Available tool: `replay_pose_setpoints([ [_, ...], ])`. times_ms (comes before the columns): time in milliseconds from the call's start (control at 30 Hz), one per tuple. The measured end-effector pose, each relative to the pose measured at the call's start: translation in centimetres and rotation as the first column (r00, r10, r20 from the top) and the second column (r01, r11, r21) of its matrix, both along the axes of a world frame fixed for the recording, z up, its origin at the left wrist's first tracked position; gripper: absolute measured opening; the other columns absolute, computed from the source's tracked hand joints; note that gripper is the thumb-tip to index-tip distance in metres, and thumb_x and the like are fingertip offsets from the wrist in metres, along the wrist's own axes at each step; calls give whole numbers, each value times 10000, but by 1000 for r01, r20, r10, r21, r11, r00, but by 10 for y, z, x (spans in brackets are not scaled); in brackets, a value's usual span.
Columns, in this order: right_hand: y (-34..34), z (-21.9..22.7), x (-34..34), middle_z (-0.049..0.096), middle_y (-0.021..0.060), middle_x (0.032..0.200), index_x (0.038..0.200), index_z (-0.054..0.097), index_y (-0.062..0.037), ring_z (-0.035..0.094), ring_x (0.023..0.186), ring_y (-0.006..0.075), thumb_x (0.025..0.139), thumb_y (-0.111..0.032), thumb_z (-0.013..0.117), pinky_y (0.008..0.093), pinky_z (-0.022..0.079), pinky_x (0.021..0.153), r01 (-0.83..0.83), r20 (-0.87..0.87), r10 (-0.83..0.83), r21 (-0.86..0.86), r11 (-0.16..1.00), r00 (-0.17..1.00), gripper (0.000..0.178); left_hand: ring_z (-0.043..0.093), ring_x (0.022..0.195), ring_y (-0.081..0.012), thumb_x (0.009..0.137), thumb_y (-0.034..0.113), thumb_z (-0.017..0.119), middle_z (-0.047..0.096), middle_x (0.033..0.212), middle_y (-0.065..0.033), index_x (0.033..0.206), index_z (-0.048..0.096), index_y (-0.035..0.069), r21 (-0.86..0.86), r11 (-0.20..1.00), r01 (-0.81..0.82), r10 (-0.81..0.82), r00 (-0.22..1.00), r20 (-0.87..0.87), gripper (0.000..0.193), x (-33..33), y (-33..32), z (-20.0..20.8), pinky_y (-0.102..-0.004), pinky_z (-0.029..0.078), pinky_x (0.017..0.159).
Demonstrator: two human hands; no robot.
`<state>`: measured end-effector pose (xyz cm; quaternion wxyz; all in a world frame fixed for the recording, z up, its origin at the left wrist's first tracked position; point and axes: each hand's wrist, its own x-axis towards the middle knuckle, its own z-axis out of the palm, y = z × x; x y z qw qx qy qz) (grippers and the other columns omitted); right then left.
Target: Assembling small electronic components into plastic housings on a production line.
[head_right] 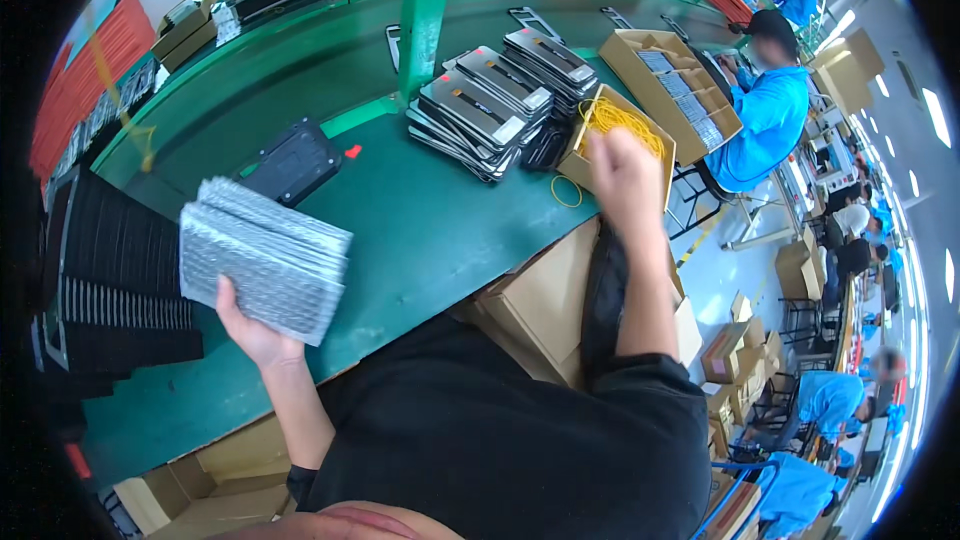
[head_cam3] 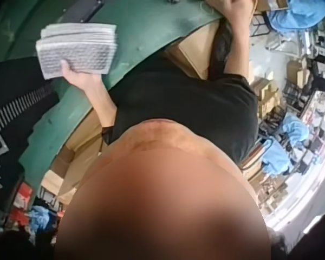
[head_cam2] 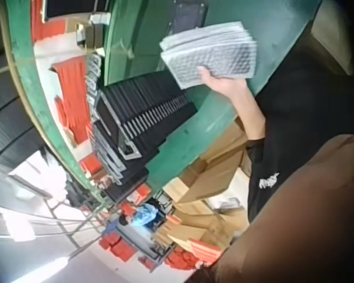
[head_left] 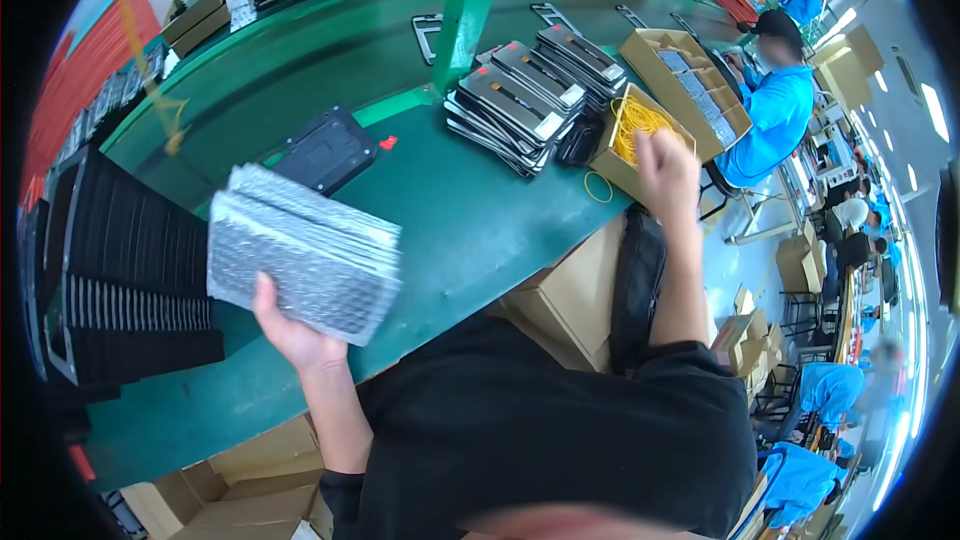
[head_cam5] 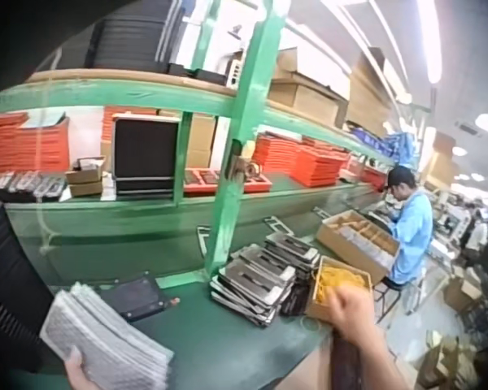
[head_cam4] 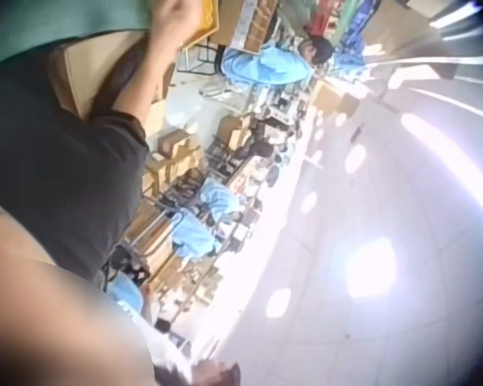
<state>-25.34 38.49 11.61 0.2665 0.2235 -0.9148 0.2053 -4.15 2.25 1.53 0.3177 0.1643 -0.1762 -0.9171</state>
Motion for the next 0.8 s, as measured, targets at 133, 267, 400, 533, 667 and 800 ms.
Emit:
replay_pose_setpoints([
  [133, 61, -1, -70, 656, 219, 907, 896, 637, 18, 663, 877, 409, 994, -292, 667, 470, 519, 778, 110, -24, -109, 357, 928, 994, 327, 579, 1278, -296, 919, 306, 717, 590, 1383, -140, 1448, 492, 4, -423, 906, 17, 4, 999, 49, 649, 14, 17, -27, -472, 468, 1091],
  [267, 38, 14, -45, 690, 193, 1249, 1146, 726, -34, 682, 1118, 353, 989, -254, 661, 426, 541, 925, 259, 29, -283, 325, 909, 959, 279, 595, 1232, -264, 773, 169, 855, 590, 1355, -127, 1437, 479, -19, -748, 664, 19, 130, 982, 140, 786, 23, 15, -18, -421, 447, 1096],
  [400, -65, 5, 26, 651, 183, 1350, 1346, 609, -6, 675, 1170, 270, 957, -231, 688, 387, 526, 977, -486, 394, 689, -500, 716, 609, 456, 594, 1250, -275, 670, 219, 938, 569, 1378, -145, 1489, 385, -15, -954, 242, 179, 125, 969, 213, 1016, 27, 6, -40, -420, 441, 1113],
  [533, -152, -45, 59, 254, 219, 1682, 1658, 118, -39, 335, 1525, 335, 777, -499, 877, 496, 348, 1194, -768, 382, 902, -510, 388, 201, 1250, 582, 1277, -297, 602, 291, 986, 547, 1422, -177, 1553, 248, -7, -916, 317, 247, -8, 966, 257, 1240, 15, 7, -31, -430, 434, 1125],
  [667, -198, -86, 80, 133, 208, 1719, 1668, -1, -53, 245, 1562, 325, 678, -615, 913, 507, 275, 1238, -468, 253, 964, -864, 185, -86, 1459, 524, 1354, -327, 576, 426, 999, 451, 1521, -219, 1611, 111, -17, -965, 187, 183, 59, 979, 197, 1434, 16, 13, -9, -455, 408, 1151],
  [800, -213, -110, 93, 156, 238, 1707, 1656, 31, 0, 230, 1567, 307, 710, -638, 882, 452, 217, 1256, -271, 68, 996, -961, 52, -50, 1424, 422, 1448, -353, 582, 614, 964, 301, 1618, -258, 1627, 33, -37, -936, 351, 27, 170, 981, 92, 1543, 11, 27, -10, -479, 346, 1197],
])
